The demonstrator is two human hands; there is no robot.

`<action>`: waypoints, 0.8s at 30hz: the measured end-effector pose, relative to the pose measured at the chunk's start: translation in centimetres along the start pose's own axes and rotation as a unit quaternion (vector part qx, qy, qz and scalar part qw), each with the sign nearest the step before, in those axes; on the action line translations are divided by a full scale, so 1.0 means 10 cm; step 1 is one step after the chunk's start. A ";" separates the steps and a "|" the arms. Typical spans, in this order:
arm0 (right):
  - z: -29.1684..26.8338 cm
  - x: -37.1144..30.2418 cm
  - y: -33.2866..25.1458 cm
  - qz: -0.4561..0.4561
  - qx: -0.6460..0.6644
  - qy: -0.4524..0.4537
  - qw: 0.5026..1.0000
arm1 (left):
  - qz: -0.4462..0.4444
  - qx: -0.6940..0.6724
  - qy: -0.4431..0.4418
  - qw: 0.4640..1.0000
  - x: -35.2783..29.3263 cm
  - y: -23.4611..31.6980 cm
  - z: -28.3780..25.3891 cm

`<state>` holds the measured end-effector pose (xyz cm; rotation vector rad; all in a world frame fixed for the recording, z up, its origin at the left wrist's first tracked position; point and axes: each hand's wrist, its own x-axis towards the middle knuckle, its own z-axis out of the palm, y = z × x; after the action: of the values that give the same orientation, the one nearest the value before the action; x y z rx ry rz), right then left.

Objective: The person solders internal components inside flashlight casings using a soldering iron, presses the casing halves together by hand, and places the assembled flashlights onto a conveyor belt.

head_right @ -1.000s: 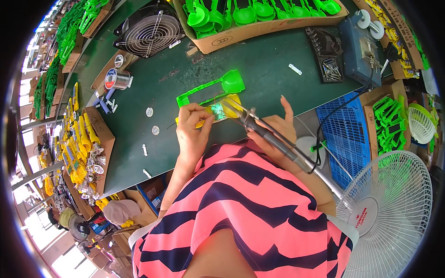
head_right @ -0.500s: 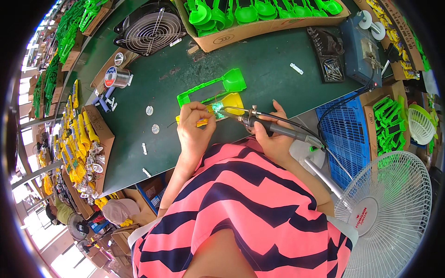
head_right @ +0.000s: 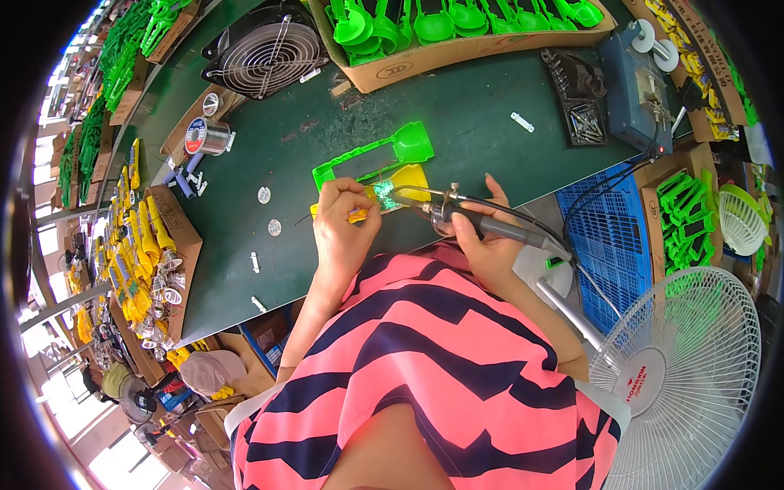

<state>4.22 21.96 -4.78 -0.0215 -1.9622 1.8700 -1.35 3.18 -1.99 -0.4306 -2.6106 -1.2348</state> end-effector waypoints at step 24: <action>-0.07 0.06 -0.09 -0.062 -0.063 0.002 0.996 | 0.011 0.256 0.085 0.963 -0.16 -0.08 -0.56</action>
<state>4.19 22.72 -3.77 0.0586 -2.0290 1.6646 0.23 -1.89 0.42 -0.2409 -2.6281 -0.5211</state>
